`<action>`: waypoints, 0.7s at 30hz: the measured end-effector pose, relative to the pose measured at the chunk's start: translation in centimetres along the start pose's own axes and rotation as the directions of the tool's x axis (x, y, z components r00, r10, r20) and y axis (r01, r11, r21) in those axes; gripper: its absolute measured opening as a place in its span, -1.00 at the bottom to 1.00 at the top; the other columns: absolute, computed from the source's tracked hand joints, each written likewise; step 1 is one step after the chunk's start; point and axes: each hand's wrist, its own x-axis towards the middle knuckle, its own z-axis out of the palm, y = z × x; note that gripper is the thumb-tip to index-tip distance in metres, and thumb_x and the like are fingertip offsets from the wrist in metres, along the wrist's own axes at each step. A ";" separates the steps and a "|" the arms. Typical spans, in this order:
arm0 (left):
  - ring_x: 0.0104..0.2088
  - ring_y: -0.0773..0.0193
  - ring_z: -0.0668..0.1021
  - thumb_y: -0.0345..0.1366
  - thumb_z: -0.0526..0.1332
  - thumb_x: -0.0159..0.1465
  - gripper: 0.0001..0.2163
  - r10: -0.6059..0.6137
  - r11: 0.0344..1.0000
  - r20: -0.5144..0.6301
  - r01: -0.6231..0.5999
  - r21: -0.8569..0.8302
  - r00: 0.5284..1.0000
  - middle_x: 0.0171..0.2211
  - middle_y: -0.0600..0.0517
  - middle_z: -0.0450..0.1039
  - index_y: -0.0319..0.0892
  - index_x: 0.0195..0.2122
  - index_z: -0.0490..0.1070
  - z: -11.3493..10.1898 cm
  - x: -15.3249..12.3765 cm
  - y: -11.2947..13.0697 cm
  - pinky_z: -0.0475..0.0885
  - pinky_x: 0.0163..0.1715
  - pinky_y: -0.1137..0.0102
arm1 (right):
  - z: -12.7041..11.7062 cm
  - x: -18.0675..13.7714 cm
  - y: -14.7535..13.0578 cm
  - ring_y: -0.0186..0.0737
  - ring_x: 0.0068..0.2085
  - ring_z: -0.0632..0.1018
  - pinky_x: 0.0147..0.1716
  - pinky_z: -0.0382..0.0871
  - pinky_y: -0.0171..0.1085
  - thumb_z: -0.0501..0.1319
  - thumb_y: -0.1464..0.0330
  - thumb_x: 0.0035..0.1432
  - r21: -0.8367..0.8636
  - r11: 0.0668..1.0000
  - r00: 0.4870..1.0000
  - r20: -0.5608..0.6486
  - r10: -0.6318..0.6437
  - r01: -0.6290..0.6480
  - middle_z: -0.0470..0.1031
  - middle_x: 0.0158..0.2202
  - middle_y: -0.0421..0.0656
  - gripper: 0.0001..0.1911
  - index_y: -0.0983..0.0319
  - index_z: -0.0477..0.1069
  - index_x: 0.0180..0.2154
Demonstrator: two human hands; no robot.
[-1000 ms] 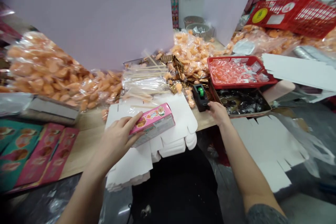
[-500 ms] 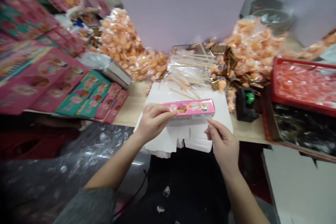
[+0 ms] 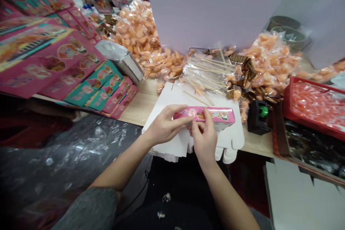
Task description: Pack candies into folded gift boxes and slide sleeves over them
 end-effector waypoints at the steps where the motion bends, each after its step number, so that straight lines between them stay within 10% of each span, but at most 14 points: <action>1: 0.14 0.08 0.43 -0.27 0.10 0.40 -0.74 -0.042 0.999 0.005 0.042 0.003 0.999 0.18 -0.16 0.35 -0.11 0.03 0.49 0.2 0.2 0.2 0.42 0.11 0.10 | 0.0 -0.1 0.3 -0.24 -0.41 0.55 -0.35 0.51 -0.20 0.25 0.17 0.19 0.003 1.000 1.000 0.005 -0.024 0.024 0.50 -0.47 -0.26 -0.25 0.25 0.08 0.32; 7: 0.16 0.01 0.40 -0.19 0.28 0.31 -0.83 -0.242 0.970 -0.069 0.239 -0.050 0.968 -0.01 -0.09 0.52 -0.15 -0.17 0.53 1.4 1.5 1.4 0.34 0.17 0.02 | 0.3 -0.5 1.7 -0.21 -0.33 0.57 -0.22 0.49 -0.15 0.20 0.19 0.25 -0.089 0.986 0.990 -0.008 -0.144 0.143 0.53 -0.38 -0.21 -0.29 0.18 0.01 0.34; 11: 0.05 0.11 0.47 -0.25 0.28 0.31 -0.87 -0.168 0.981 -0.135 0.152 -0.123 0.976 -0.04 -0.12 0.48 -0.18 -0.18 0.49 2.3 1.4 0.6 0.42 0.07 0.15 | -0.5 -1.2 3.6 -0.22 -0.29 0.60 -0.18 0.49 -0.16 0.14 0.25 0.29 -0.154 0.973 0.985 0.030 -0.168 0.171 0.58 -0.31 -0.20 -0.22 0.16 -0.19 0.40; 17: 0.13 0.02 0.43 -0.27 0.41 0.12 -0.48 -0.267 0.954 -0.186 0.233 -0.188 0.945 0.11 -0.21 0.33 -0.20 0.10 0.34 4.1 -0.3 -0.3 0.40 0.12 0.11 | -8.1 -3.5 9.1 0.01 -0.02 0.51 0.21 0.12 0.15 0.07 0.32 0.24 -0.512 0.744 0.881 0.058 -0.469 0.430 0.54 -0.46 -0.11 -0.78 0.20 0.47 -0.35; 21: 0.02 0.03 0.52 -0.12 0.51 -0.01 -0.24 -0.452 0.853 -0.050 0.415 -0.317 0.891 0.03 -0.16 0.42 -0.19 0.17 0.25 2.5 -0.8 0.1 0.46 0.04 0.18 | -11.5 -2.4 11.5 0.16 0.02 0.47 -0.02 0.34 0.06 0.08 0.24 0.24 -0.590 0.737 0.907 -0.017 -0.420 0.330 0.54 -0.41 0.02 -0.73 0.23 0.49 -0.29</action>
